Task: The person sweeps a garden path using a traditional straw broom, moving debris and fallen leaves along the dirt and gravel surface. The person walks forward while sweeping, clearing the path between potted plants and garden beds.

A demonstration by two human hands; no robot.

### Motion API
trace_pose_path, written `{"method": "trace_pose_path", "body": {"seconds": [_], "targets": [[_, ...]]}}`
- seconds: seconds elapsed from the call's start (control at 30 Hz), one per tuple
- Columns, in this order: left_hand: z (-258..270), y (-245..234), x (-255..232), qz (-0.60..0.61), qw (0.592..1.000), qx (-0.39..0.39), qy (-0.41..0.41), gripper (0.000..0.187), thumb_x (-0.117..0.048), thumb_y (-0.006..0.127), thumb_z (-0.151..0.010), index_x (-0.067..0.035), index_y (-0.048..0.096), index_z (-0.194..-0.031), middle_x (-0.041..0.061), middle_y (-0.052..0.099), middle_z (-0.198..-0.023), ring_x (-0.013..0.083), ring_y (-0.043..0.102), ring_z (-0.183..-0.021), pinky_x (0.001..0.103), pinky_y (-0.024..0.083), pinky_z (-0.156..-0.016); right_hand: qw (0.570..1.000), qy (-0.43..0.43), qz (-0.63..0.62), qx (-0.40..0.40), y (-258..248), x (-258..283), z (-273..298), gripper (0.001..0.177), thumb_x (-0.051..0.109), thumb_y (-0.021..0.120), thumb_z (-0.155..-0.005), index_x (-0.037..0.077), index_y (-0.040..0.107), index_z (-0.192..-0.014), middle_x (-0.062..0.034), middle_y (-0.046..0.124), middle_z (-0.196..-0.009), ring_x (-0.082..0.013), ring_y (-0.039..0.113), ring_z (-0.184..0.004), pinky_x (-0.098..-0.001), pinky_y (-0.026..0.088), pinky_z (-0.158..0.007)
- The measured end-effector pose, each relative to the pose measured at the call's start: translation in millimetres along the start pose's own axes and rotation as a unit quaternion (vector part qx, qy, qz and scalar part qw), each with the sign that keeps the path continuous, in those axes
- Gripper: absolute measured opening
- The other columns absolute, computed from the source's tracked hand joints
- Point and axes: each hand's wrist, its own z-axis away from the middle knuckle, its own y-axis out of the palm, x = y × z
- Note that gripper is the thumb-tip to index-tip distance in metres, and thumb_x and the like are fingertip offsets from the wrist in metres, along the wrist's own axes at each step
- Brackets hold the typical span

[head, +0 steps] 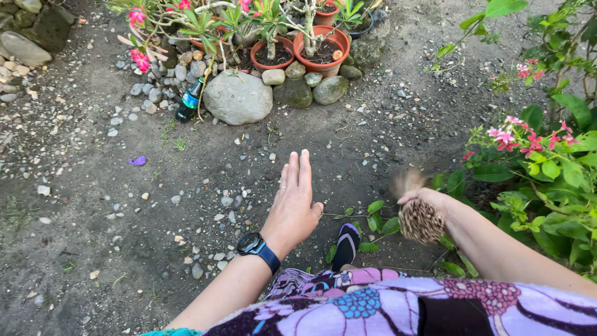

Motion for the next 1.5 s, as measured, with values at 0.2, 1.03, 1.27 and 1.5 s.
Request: {"method": "trace_pose_path", "body": {"seconds": [0.2,1.03,1.27,1.5], "targets": [[-48,9,-15,0.024,1.0,-0.002,0.001,0.108,-0.007,0.076,-0.08,-0.003,0.002,-0.158,0.034,0.008,-0.163,0.0538,0.023,-0.146,0.05,0.032,-0.118,0.995,-0.038,0.051,0.08,-18,-16,116,0.024,0.019,0.069,-0.08,0.0,0.068,-0.095,-0.01,0.073,-0.079,-0.0218,0.066,-0.06,-0.0372,0.057,-0.056],[-105,18,-42,0.054,0.998,0.026,0.031,0.11,-0.005,0.075,-0.08,-0.002,-0.002,-0.158,0.036,0.004,-0.163,0.0508,0.027,-0.146,0.044,0.037,-0.115,0.993,-0.101,-0.065,-0.014,-67,-12,95,0.02,0.011,0.068,-0.08,0.005,0.062,-0.098,-0.0091,0.07,-0.08,-0.022,0.067,-0.065,-0.0408,0.06,-0.057],[-97,13,-46,0.041,0.998,0.041,0.0,0.109,-0.006,0.075,-0.08,-0.005,-0.002,-0.158,0.033,0.003,-0.164,0.0488,0.029,-0.146,0.044,0.039,-0.113,0.999,0.008,0.038,0.032,-32,20,5,0.027,0.014,0.073,-0.081,-0.005,0.062,-0.097,-0.0145,0.07,-0.077,-0.026,0.068,-0.065,-0.0404,0.061,-0.059],[-98,14,-45,0.049,0.999,0.024,0.004,0.11,-0.006,0.075,-0.08,-0.004,-0.003,-0.158,0.034,0.003,-0.164,0.0498,0.032,-0.144,0.044,0.04,-0.113,0.988,-0.021,0.073,0.132,-9,21,86,0.038,0.012,0.072,-0.075,0.006,0.059,-0.11,-0.0107,0.072,-0.091,-0.0211,0.067,-0.067,-0.0385,0.061,-0.059]]}}
